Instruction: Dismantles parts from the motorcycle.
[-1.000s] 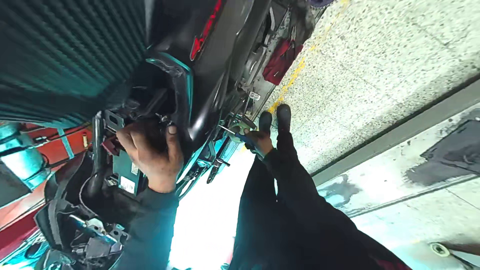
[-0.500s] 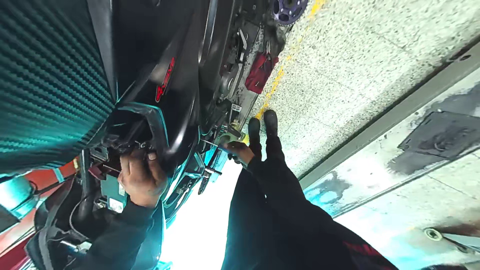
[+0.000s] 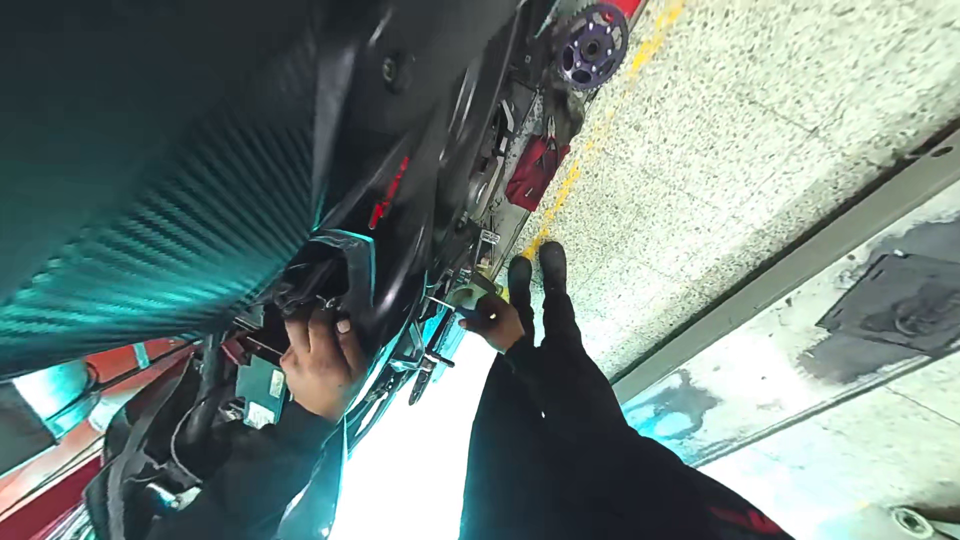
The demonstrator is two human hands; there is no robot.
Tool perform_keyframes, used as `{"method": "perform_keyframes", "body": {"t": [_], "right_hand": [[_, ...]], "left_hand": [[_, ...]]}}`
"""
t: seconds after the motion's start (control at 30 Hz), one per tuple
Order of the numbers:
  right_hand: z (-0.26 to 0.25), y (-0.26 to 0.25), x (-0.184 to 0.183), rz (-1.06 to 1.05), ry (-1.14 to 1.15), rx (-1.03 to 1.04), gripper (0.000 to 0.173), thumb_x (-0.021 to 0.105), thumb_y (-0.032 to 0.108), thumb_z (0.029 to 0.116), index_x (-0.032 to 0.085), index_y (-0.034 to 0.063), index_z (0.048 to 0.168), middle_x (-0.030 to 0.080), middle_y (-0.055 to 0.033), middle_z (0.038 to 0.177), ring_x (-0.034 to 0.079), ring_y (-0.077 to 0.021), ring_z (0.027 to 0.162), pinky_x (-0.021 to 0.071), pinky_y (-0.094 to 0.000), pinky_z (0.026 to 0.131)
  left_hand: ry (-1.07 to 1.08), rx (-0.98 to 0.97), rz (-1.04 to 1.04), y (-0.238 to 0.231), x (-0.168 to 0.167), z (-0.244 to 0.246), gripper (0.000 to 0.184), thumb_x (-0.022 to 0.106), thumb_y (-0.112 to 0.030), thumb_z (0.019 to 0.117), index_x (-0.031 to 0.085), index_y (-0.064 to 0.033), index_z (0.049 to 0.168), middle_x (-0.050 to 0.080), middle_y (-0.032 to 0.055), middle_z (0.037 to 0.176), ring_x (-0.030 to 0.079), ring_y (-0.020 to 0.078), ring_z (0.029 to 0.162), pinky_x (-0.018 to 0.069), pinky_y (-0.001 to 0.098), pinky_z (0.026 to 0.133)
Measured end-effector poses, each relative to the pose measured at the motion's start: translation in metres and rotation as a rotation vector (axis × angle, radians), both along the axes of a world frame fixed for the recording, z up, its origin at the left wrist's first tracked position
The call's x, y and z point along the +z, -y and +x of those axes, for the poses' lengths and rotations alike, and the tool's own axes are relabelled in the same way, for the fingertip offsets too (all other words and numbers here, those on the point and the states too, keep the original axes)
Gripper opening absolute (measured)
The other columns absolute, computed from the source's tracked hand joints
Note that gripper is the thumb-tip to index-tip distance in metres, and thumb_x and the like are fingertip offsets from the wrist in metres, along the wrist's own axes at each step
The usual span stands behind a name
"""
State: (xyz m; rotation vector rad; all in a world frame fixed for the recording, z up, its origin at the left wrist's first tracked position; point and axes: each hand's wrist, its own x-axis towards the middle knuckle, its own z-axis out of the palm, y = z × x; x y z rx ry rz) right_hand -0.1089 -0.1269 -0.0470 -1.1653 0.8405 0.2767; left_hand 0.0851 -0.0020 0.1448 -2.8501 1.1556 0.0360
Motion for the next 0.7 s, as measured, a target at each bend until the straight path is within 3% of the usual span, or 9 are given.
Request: {"method": "perform_keyframes", "body": {"t": [0.1,0.13,0.2,0.27,0.33,0.4,0.43,0.5,0.7], "right_hand": [[-0.004,-0.007,0.001,-0.341,0.023,-0.001,0.042,0.075,0.042,0.09,0.074,0.0015,0.1,0.073,-0.0142,0.098,0.07,-0.0253,0.092,0.0578,-0.0468,0.088],[-0.001,-0.006,0.003,-0.264,-0.023,0.029,0.038,0.068,0.041,0.0958,0.075,0.0038,0.096,0.073,-0.0092,0.088,0.069,-0.0197,0.082,0.0578,-0.0434,0.079],[0.008,0.003,0.003,0.227,-0.153,0.031,0.044,0.054,0.044,0.1059,0.07,0.0057,0.09,0.061,0.0001,0.068,0.052,-0.0078,0.055,0.046,-0.0278,0.054],[0.007,0.006,-0.002,0.612,-0.145,-0.042,0.038,0.057,0.044,0.1042,0.064,0.0072,0.097,0.053,0.0019,0.061,0.043,-0.0062,0.044,0.0376,-0.0224,0.041],[0.004,0.011,-0.001,0.369,-0.028,0.003,0.034,0.078,0.027,0.0899,0.065,0.0047,0.112,0.063,-0.0014,0.081,0.054,-0.0063,0.061,0.0479,-0.0233,0.057],[-0.002,0.002,0.002,-0.15,0.068,0.022,0.045,0.084,0.036,0.0827,0.07,0.0016,0.108,0.07,-0.0092,0.1,0.066,-0.0154,0.09,0.0567,-0.0335,0.084],[-0.006,-0.006,0.0,-0.369,0.121,0.004,0.044,0.081,0.04,0.0851,0.072,0.001,0.104,0.07,-0.0138,0.102,0.068,-0.0228,0.096,0.057,-0.0397,0.09],[-0.008,-0.016,-0.005,-0.624,0.218,0.001,0.039,0.074,0.041,0.0914,0.073,0.0024,0.097,0.072,-0.015,0.093,0.07,-0.0274,0.088,0.0593,-0.0438,0.084],[0.003,0.009,-0.003,0.033,0.108,0.26,0.041,0.064,0.042,0.0995,0.068,0.003,0.111,0.066,-0.0064,0.085,0.061,-0.0126,0.072,0.0525,-0.0335,0.071]], "left_hand": [[0.012,-0.026,-0.007,-0.004,-0.003,0.002,0.045,0.038,-0.029,0.1081,0.065,0.0038,0.122,0.063,0.0311,0.121,0.07,0.0386,0.081,0.0549,0.0475,0.061],[0.013,-0.026,-0.006,-0.004,-0.004,0.003,0.045,0.038,-0.03,0.1081,0.065,0.0038,0.121,0.063,0.0309,0.121,0.07,0.0383,0.081,0.0551,0.0475,0.061],[0.014,-0.029,-0.012,-0.003,-0.005,0.003,0.045,0.038,-0.03,0.1082,0.066,0.0036,0.12,0.064,0.0306,0.119,0.07,0.0381,0.08,0.0548,0.0472,0.061],[0.012,-0.034,-0.02,-0.004,-0.005,0.003,0.045,0.038,-0.03,0.1084,0.066,0.0033,0.119,0.064,0.0302,0.118,0.07,0.0378,0.08,0.0548,0.0468,0.061],[0.013,-0.027,-0.023,-0.003,-0.005,0.003,0.044,0.038,-0.029,0.1082,0.066,0.0035,0.12,0.063,0.0306,0.119,0.07,0.0382,0.081,0.0548,0.047,0.062],[0.018,-0.026,-0.018,-0.005,-0.005,0.003,0.044,0.038,-0.03,0.1083,0.066,0.0026,0.119,0.064,0.0298,0.119,0.07,0.0374,0.082,0.0546,0.046,0.061],[0.019,-0.029,-0.018,-0.005,-0.005,0.003,0.045,0.037,-0.03,0.1083,0.066,0.0023,0.118,0.064,0.0296,0.119,0.07,0.0372,0.081,0.0545,0.0454,0.061],[0.021,-0.021,-0.02,-0.004,-0.005,0.003,0.045,0.037,-0.03,0.1082,0.067,0.0021,0.118,0.064,0.0299,0.119,0.07,0.0373,0.08,0.0541,0.0452,0.06],[0.025,-0.02,-0.014,-0.003,-0.005,0.003,0.044,0.038,-0.03,0.1076,0.067,0.002,0.118,0.064,0.0296,0.118,0.069,0.0366,0.077,0.0535,0.0444,0.059]]}}
